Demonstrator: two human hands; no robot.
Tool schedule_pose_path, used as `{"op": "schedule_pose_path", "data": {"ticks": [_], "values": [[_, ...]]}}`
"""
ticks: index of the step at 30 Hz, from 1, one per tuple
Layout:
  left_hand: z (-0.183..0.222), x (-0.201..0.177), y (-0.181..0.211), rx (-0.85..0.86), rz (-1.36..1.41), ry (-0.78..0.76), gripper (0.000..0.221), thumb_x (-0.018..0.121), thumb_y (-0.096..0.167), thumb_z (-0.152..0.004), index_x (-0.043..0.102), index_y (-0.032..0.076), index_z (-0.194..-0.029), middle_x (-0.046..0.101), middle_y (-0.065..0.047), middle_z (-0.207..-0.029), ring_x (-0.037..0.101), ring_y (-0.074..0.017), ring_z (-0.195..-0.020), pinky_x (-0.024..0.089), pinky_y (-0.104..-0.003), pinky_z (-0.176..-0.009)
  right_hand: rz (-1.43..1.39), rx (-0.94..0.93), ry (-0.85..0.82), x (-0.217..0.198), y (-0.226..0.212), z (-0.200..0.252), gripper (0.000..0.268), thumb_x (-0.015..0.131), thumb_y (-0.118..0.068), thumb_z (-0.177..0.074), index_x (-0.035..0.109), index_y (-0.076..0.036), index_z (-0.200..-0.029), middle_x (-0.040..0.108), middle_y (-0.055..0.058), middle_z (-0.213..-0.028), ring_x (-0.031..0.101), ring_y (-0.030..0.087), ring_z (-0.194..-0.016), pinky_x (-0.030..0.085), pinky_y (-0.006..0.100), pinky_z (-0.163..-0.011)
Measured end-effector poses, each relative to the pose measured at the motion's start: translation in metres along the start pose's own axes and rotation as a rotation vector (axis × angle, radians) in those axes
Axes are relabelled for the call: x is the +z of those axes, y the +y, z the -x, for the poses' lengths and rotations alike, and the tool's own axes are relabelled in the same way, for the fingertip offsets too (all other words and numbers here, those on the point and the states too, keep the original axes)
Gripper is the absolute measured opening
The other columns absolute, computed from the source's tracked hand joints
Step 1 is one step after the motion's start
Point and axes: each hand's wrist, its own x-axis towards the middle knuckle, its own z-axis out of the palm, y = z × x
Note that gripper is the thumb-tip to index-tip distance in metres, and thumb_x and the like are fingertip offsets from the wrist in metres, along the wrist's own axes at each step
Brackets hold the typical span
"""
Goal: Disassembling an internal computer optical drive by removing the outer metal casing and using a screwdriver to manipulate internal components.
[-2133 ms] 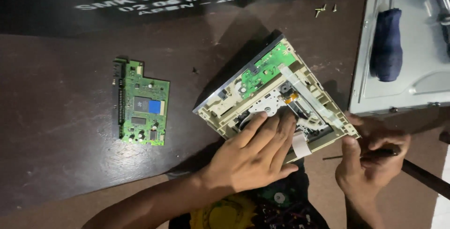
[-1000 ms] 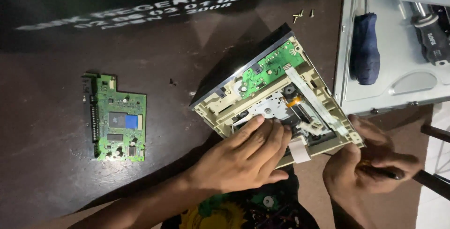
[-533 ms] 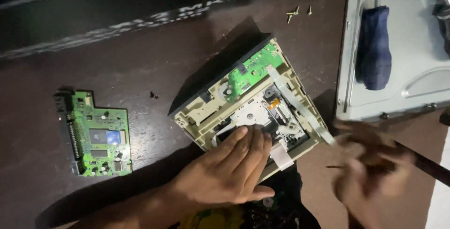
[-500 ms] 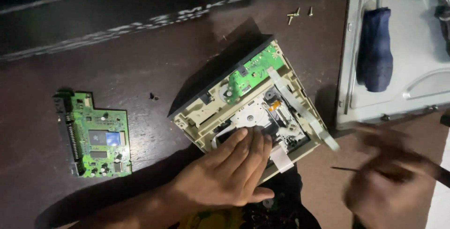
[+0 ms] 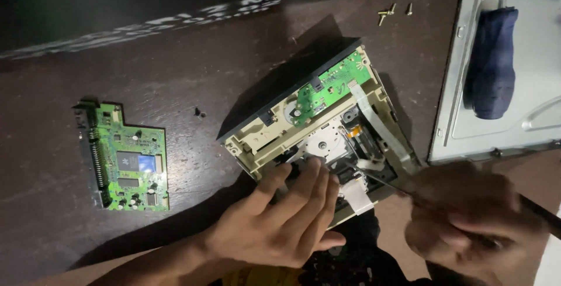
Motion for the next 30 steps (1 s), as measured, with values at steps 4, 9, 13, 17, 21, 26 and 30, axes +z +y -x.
{"op": "schedule_pose_path", "data": {"ticks": [4, 9, 13, 17, 21, 26, 30], "values": [[0.005, 0.007, 0.004, -0.02, -0.003, -0.026, 0.072, 0.044, 0.076, -0.107, 0.077, 0.012, -0.113, 0.078, -0.005, -0.11, 0.071, -0.0149, -0.11, 0.047, -0.038, -0.098, 0.352, -0.664, -0.017, 0.015, 0.005, -0.016, 0.018, 0.054, -0.008, -0.099, 0.039, -0.011, -0.108, 0.057, 0.013, -0.095, 0.07, 0.018, -0.075, 0.062, 0.028, -0.065], [0.008, 0.011, 0.004, -0.025, -0.055, -0.02, 0.078, 0.04, 0.083, -0.106, 0.076, 0.014, -0.116, 0.079, -0.004, -0.112, 0.07, -0.0115, -0.111, 0.041, -0.04, -0.105, 0.337, -0.593, -0.126, 0.014, 0.007, -0.012, 0.019, 0.055, -0.014, -0.101, 0.042, -0.013, -0.115, 0.062, 0.017, -0.117, 0.077, 0.022, -0.098, 0.068, 0.026, -0.079], [0.006, 0.009, 0.003, -0.022, -0.045, -0.017, 0.076, 0.041, 0.08, -0.106, 0.076, 0.013, -0.114, 0.077, -0.006, -0.111, 0.068, -0.0125, -0.11, 0.045, -0.038, -0.098, 0.354, -0.572, -0.074, 0.019, 0.002, -0.013, 0.018, 0.054, -0.019, -0.102, 0.041, -0.012, -0.112, 0.064, 0.017, -0.111, 0.078, 0.021, -0.092, 0.07, 0.026, -0.077], [0.008, 0.01, 0.003, -0.031, -0.031, -0.001, 0.077, 0.043, 0.081, -0.105, 0.077, 0.012, -0.113, 0.077, -0.008, -0.111, 0.069, -0.0134, -0.11, 0.046, -0.038, -0.098, 0.366, -0.565, -0.004, 0.012, 0.008, -0.008, 0.023, 0.06, -0.011, -0.095, 0.043, -0.008, -0.11, 0.069, 0.022, -0.105, 0.078, 0.016, -0.081, 0.058, 0.017, -0.063], [0.006, 0.008, 0.002, -0.032, -0.027, -0.003, 0.074, 0.044, 0.078, -0.106, 0.077, 0.013, -0.112, 0.077, -0.006, -0.111, 0.069, -0.0129, -0.11, 0.045, -0.039, -0.1, 0.388, -0.588, -0.018, 0.023, -0.004, -0.015, 0.015, 0.052, -0.012, -0.101, 0.038, -0.011, -0.107, 0.066, 0.02, -0.104, 0.076, 0.021, -0.08, 0.064, 0.028, -0.07], [0.004, 0.006, 0.003, -0.038, -0.032, -0.046, 0.076, 0.045, 0.082, -0.104, 0.075, 0.013, -0.114, 0.076, -0.005, -0.112, 0.066, -0.0124, -0.113, 0.046, -0.039, -0.098, 0.362, -0.567, -0.115, 0.019, 0.0, -0.016, 0.016, 0.051, -0.022, -0.103, 0.041, -0.012, -0.111, 0.065, 0.016, -0.11, 0.079, 0.023, -0.096, 0.07, 0.027, -0.082], [0.006, 0.008, 0.005, -0.04, -0.049, -0.046, 0.078, 0.046, 0.085, -0.103, 0.075, 0.013, -0.114, 0.076, -0.005, -0.112, 0.067, -0.0118, -0.114, 0.042, -0.04, -0.102, 0.347, -0.563, -0.085, 0.025, -0.003, -0.017, 0.017, 0.05, -0.024, -0.104, 0.04, -0.012, -0.109, 0.065, 0.017, -0.107, 0.078, 0.022, -0.089, 0.068, 0.024, -0.075]]}}
